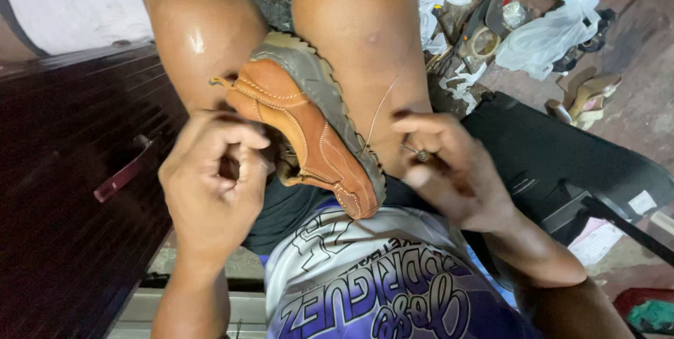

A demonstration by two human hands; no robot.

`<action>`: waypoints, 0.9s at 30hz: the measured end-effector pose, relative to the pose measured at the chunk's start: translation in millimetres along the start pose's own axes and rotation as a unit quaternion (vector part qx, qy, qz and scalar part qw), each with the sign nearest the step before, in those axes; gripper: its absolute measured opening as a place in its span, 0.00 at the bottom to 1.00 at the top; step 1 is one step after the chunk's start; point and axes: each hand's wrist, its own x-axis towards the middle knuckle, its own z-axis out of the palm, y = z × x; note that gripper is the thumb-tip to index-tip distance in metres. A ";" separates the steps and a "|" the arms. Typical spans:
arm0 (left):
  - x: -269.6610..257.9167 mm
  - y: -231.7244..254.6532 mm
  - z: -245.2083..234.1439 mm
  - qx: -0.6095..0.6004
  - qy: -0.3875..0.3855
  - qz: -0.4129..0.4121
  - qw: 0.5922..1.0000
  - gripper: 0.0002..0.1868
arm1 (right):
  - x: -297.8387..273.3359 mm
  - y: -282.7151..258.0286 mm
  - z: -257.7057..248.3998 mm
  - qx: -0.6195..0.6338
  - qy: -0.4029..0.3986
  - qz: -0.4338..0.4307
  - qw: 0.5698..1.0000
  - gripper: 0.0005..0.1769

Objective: The person sews a brown shoe using a needle and thread, repeatedly pulling the thread through the shoe's upper while holding it on their lap. The hands guide the needle and thread to stitch along the shoe's edge.

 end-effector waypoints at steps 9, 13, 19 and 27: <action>14.4 -49.7 18.5 0.010 -0.243 0.031 0.969 0.05 | 16.8 6.1 38.4 -0.191 0.014 0.081 0.978 0.39; -0.7 -58.7 16.4 -0.078 -0.166 0.048 0.982 0.24 | 24.4 8.8 38.0 -0.175 0.021 0.035 0.984 0.34; -27.8 -125.6 -54.4 -0.286 0.212 -0.056 0.933 0.13 | 30.0 11.0 39.4 -0.147 0.014 0.106 0.983 0.28; -23.2 -70.9 -29.5 0.118 0.100 0.120 0.981 0.03 | 28.5 5.2 30.0 -0.248 -0.050 0.111 0.961 0.41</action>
